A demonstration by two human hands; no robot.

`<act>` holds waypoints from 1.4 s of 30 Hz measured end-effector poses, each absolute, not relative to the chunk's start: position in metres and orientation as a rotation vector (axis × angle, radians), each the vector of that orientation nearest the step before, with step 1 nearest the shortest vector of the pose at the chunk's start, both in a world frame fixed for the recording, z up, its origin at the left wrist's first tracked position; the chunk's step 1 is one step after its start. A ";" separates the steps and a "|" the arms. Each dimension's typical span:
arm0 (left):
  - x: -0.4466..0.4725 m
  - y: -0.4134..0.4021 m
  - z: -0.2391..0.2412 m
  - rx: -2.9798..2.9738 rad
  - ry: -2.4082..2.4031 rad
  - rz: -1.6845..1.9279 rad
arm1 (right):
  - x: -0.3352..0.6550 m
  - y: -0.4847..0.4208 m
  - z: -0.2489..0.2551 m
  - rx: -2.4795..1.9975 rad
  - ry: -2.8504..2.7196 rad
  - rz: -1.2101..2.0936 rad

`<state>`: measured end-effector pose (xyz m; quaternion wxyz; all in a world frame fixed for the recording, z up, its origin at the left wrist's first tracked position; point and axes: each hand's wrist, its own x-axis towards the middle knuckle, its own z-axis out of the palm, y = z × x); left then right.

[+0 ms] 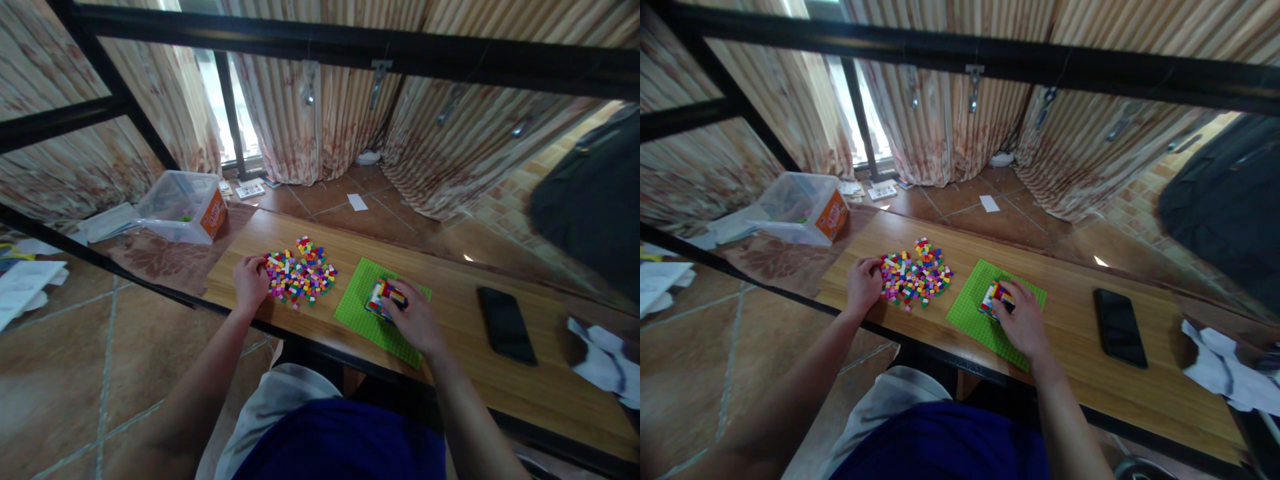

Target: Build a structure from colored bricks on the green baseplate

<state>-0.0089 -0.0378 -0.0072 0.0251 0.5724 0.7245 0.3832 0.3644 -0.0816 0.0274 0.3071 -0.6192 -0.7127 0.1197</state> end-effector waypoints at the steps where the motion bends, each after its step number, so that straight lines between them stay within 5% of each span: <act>1: -0.009 -0.038 -0.008 1.776 2.239 1.191 | 0.364 -0.080 0.028 -1.650 -1.899 0.351; 16: -0.009 -0.038 -0.009 1.792 2.250 1.200 | 0.354 -0.095 0.049 -2.318 -1.817 0.042; 32: -0.005 -0.040 -0.006 1.759 2.250 1.175 | 0.353 -0.109 0.046 -1.936 -1.751 -0.197; 42: -0.004 -0.041 -0.005 1.742 2.257 1.162 | 0.235 -0.118 0.028 -1.550 -2.051 0.264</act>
